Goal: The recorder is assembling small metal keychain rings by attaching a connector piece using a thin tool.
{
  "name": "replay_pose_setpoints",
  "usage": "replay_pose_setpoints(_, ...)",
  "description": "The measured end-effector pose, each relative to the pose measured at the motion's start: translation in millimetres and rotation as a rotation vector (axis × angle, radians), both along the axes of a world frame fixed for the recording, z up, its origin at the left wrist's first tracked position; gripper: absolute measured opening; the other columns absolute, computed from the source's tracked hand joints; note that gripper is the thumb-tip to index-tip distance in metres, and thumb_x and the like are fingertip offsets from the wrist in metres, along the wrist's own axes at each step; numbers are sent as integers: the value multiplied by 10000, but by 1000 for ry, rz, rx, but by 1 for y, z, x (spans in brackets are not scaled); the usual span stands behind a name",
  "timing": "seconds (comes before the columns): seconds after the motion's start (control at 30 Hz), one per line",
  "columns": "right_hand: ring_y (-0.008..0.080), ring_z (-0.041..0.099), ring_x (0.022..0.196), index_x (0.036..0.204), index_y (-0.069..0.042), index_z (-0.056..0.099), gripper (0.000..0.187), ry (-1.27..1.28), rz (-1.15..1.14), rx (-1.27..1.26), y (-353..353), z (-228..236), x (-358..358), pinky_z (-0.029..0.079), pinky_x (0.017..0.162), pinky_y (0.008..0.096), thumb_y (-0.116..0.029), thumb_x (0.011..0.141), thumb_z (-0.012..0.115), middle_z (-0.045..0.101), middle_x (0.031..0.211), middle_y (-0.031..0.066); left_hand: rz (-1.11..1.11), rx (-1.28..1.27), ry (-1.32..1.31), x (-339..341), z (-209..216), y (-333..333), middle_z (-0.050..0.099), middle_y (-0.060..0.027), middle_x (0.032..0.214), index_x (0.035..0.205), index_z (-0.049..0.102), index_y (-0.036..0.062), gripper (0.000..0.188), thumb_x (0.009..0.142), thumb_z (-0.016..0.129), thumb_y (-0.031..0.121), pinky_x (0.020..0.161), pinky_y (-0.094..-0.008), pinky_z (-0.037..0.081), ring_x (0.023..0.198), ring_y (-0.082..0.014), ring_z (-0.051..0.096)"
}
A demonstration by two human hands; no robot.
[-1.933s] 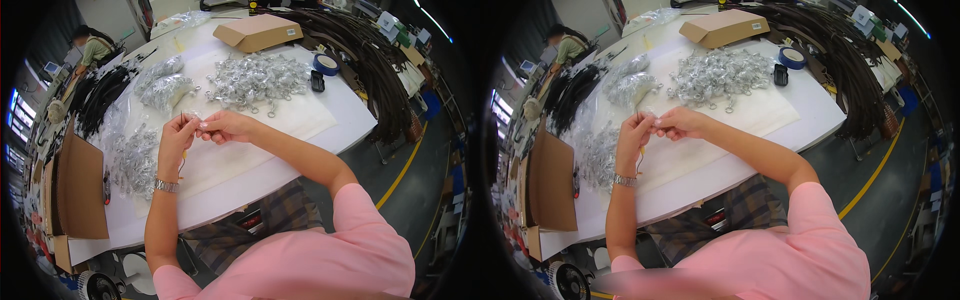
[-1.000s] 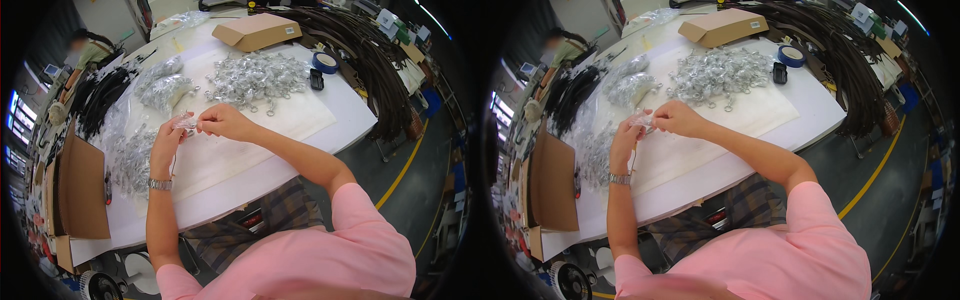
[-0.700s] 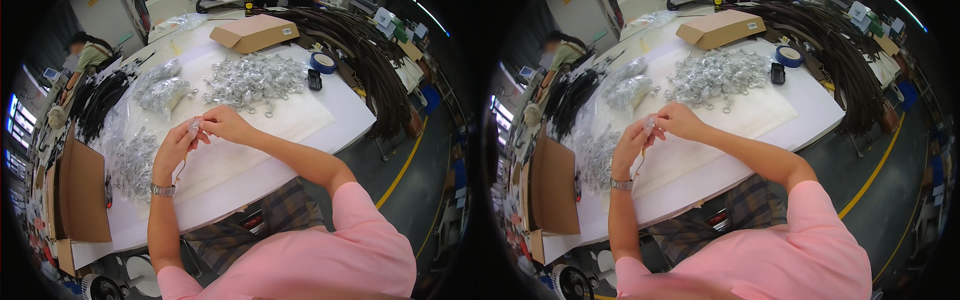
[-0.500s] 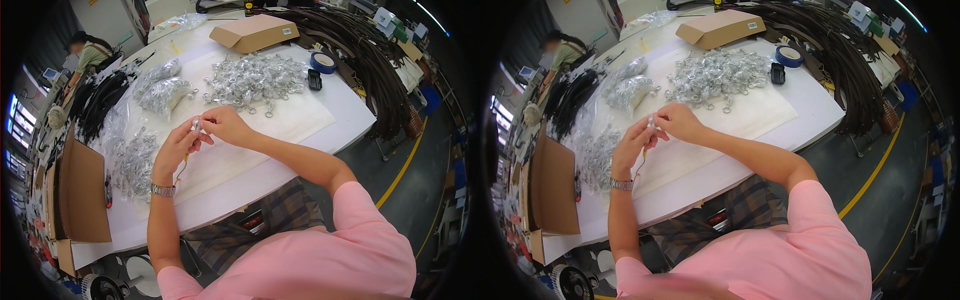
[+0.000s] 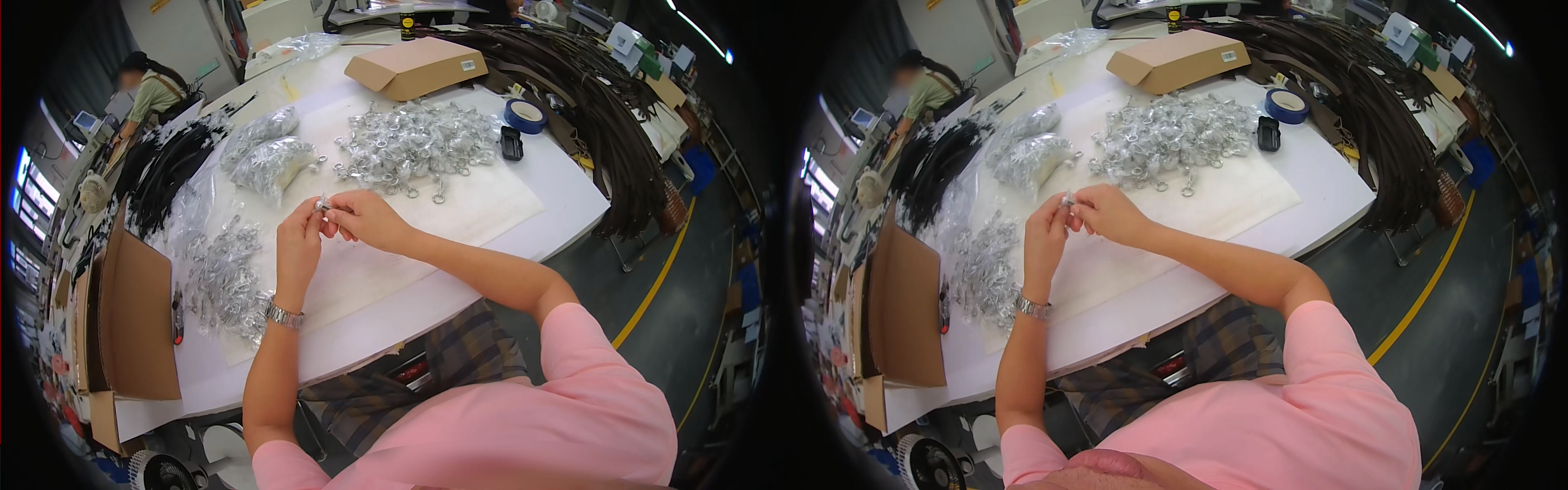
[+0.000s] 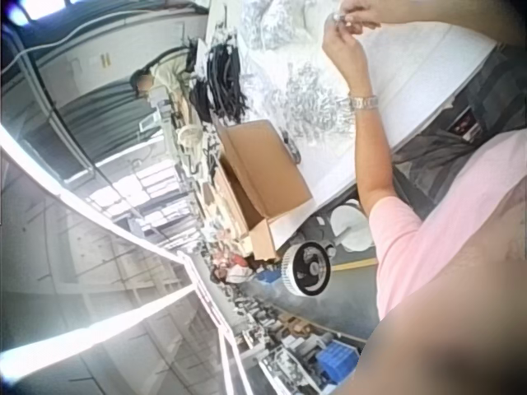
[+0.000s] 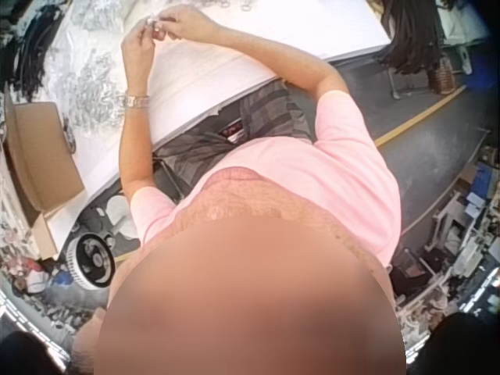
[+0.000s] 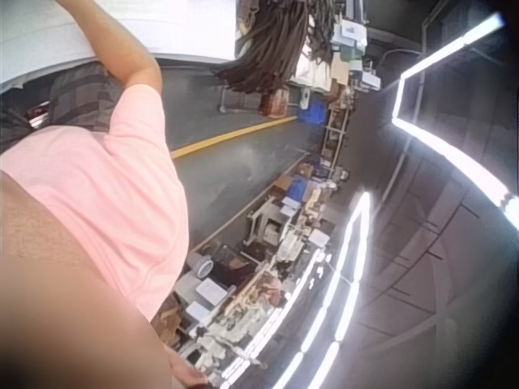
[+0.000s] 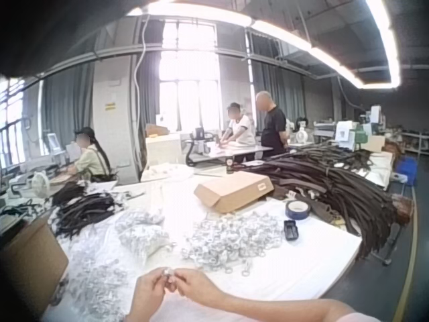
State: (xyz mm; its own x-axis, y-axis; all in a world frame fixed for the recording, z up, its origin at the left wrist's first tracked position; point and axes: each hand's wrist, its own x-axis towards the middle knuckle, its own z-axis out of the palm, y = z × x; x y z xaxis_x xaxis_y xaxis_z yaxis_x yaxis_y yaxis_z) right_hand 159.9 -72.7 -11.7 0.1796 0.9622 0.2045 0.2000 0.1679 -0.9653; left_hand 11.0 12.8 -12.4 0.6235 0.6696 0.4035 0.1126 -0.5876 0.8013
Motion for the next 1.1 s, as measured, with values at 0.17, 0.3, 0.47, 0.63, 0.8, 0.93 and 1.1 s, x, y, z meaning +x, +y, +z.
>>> replay_pose_setpoints(0.17,121,645,766,1072,29,629,180,1188,6,45,21,-7,45,551,693,231,-132,993,607,697,1089,149,130,-341,-107,-20,19,20,645,-7,719,1129,698,-6,216,1034,537,102,482,-174,307,553,-11,445)
replay_pose_setpoints(0.3,104,643,818,1241,19,598,300,1098,56,5,1,6,52,560,733,238,-146,992,622,682,1163,159,259,-324,-734,-38,43,47,625,-9,733,1070,706,-11,217,1051,526,108,473,-170,306,543,-7,421)
replay_pose_setpoints(0.47,102,674,817,1090,-48,745,199,-56,59,-42,33,3,-22,551,700,272,-174,945,691,757,1033,51,420,-260,-856,-72,48,68,623,-1,731,1050,710,-5,219,1053,521,107,490,-174,333,559,-16,435)
replay_pose_setpoints(0.63,302,674,1000,1241,-92,669,402,-892,-43,472,103,-14,-66,539,864,405,-243,876,746,703,1147,113,424,-199,-882,-69,47,64,620,5,730,1052,714,3,222,1054,520,111,506,-180,350,576,-19,443)
replay_pose_setpoints(0.8,270,660,968,976,-146,703,145,-1232,51,382,148,-50,-112,510,790,394,-231,888,626,670,1021,71,418,-215,-738,-54,44,56,598,25,725,1073,722,11,227,1054,528,128,501,-177,326,571,-12,424)
replay_pose_setpoints(0.93,275,683,815,889,-109,677,78,-1385,118,342,124,-51,-117,523,685,420,-142,835,633,672,875,102,425,-245,-685,-52,48,44,595,29,724,1079,721,11,225,1052,532,131,492,-175,314,564,-8,415)
replay_pose_setpoints(1.1,290,701,770,911,-54,705,120,-1108,222,249,72,-25,-105,535,668,441,-141,858,642,688,824,171,384,-252,-672,-57,43,52,595,26,722,1074,715,9,220,1049,531,128,487,-176,311,558,-8,414)
